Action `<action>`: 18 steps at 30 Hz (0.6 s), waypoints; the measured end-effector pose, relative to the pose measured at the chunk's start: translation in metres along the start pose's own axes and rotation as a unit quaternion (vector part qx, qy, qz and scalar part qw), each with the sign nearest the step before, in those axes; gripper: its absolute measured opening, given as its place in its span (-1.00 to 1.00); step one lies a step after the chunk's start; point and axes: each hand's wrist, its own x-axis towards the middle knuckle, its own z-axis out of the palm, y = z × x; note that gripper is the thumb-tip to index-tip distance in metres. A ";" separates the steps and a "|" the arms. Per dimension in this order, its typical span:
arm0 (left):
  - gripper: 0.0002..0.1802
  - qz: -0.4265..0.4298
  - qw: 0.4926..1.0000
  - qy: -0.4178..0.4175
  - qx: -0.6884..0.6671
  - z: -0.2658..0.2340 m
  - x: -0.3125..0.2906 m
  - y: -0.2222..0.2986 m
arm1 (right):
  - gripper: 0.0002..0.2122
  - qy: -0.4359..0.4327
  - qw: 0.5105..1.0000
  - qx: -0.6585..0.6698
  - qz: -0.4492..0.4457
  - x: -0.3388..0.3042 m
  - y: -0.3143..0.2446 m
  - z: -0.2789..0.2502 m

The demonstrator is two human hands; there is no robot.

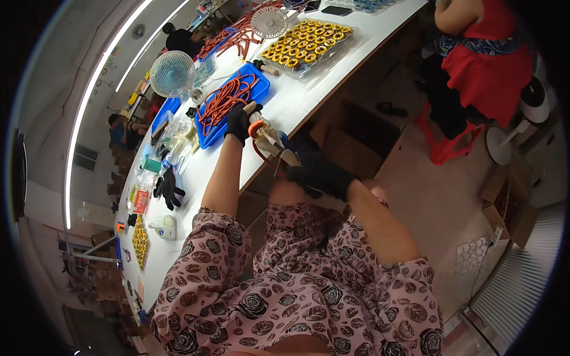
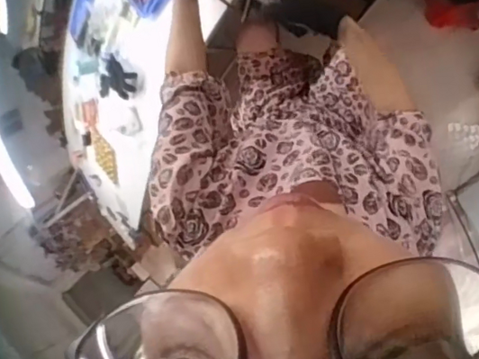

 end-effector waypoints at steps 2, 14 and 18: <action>-0.72 -0.007 0.998 -0.050 0.045 -0.019 -0.007 0.008 | -0.73 0.010 0.999 -0.004 0.049 -0.015 0.016 0.013; -0.45 0.466 0.542 -0.122 0.689 0.063 -0.162 0.044 | -0.65 0.233 0.829 -0.500 -0.091 -0.201 0.042 0.010; -0.64 0.556 0.564 0.016 0.610 0.059 -0.133 0.084 | -0.63 0.451 0.677 -0.582 -0.021 -0.134 0.006 0.041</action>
